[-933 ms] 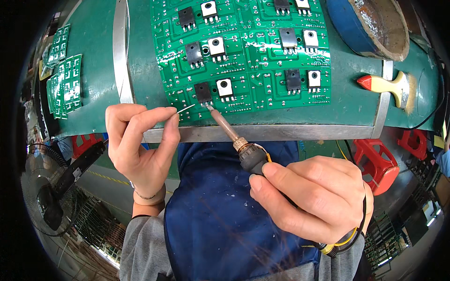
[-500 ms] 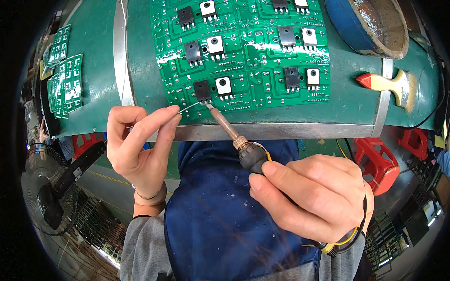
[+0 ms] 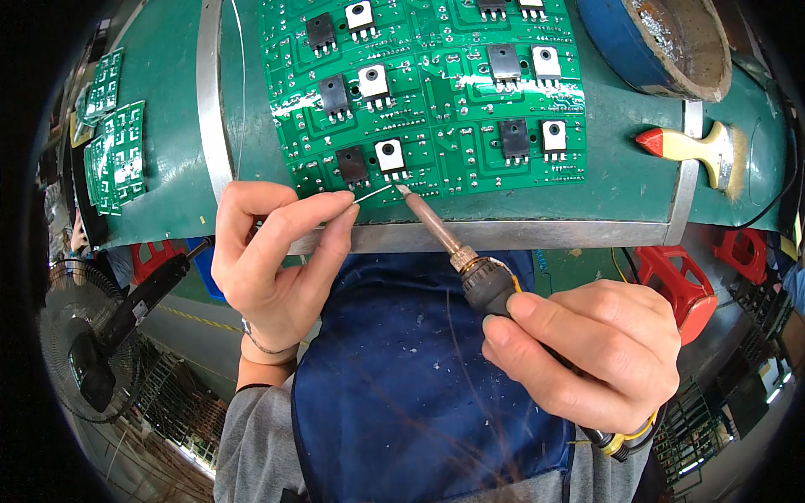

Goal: The person solders electronic components onto a printed circuit board using a soldering iron and solder wire.

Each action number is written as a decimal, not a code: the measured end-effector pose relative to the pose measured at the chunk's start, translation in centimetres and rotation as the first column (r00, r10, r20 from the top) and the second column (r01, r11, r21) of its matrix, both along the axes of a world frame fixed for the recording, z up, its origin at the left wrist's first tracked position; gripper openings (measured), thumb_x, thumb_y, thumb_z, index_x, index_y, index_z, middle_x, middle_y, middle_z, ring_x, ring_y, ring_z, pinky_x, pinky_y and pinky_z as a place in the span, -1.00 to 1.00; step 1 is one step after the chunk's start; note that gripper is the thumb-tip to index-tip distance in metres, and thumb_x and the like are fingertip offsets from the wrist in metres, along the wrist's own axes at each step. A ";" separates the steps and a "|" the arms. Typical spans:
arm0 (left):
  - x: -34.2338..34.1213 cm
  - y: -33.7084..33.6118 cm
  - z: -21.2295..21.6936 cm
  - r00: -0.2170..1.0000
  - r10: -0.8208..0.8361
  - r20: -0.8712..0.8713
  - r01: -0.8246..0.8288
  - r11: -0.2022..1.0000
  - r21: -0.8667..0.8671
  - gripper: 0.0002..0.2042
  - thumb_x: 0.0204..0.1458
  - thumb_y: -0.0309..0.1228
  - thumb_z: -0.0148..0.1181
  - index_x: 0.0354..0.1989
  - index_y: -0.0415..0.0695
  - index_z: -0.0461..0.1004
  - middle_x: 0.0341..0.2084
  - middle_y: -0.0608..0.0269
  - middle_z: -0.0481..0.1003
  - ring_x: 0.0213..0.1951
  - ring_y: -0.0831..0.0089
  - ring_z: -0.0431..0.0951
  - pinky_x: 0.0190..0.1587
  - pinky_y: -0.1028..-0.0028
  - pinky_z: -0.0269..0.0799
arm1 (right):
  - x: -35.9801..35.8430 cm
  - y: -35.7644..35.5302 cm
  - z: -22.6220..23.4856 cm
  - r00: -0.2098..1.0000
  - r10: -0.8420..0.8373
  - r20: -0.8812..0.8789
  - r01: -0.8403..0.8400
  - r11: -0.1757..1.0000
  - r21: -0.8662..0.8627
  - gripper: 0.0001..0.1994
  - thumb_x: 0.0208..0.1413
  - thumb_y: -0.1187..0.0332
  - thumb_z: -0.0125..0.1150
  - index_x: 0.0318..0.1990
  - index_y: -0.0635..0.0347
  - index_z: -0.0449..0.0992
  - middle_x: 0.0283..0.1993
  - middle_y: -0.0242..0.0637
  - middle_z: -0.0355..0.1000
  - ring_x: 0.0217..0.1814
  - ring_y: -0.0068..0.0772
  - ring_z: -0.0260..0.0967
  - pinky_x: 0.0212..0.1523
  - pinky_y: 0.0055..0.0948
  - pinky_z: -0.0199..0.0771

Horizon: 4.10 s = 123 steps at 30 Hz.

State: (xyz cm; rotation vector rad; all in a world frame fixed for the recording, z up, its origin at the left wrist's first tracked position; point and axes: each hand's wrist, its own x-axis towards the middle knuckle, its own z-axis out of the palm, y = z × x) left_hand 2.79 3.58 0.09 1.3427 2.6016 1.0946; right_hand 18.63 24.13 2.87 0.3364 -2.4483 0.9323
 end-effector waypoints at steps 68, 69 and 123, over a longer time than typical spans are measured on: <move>2.0 4.2 0.4 0.986 -0.125 0.106 0.121 0.991 0.050 -0.70 -0.25 -0.66 0.46 -0.28 -0.08 0.69 -0.44 0.36 0.31 -0.52 0.60 0.33 -0.50 0.61 0.22 | 4.5 4.5 1.7 0.990 -0.072 0.124 0.064 0.996 0.063 -0.69 -0.20 0.46 0.55 -0.24 0.28 0.62 -0.27 -0.21 0.47 -0.49 -0.43 0.45 -0.60 -0.59 0.47; 2.0 4.4 0.3 0.986 -0.134 0.101 0.132 0.991 0.033 -0.70 -0.25 -0.67 0.45 -0.28 -0.08 0.69 -0.44 0.36 0.31 -0.51 0.60 0.33 -0.51 0.61 0.22 | 4.4 4.6 1.5 0.989 -0.079 0.125 0.071 0.995 0.064 -0.69 -0.20 0.46 0.55 -0.24 0.28 0.62 -0.27 -0.21 0.47 -0.49 -0.43 0.45 -0.60 -0.59 0.47; 2.0 6.7 0.3 0.989 -0.146 -0.019 0.146 0.989 -0.009 -0.72 -0.33 -0.65 0.43 -0.35 -0.08 0.66 -0.48 0.36 0.33 -0.49 0.50 0.34 -0.50 0.53 0.21 | 3.7 7.0 -0.1 0.997 0.023 0.075 -0.023 1.000 -0.004 -0.74 -0.25 0.52 0.52 -0.31 0.25 0.65 -0.29 -0.23 0.49 -0.53 -0.48 0.44 -0.57 -0.61 0.50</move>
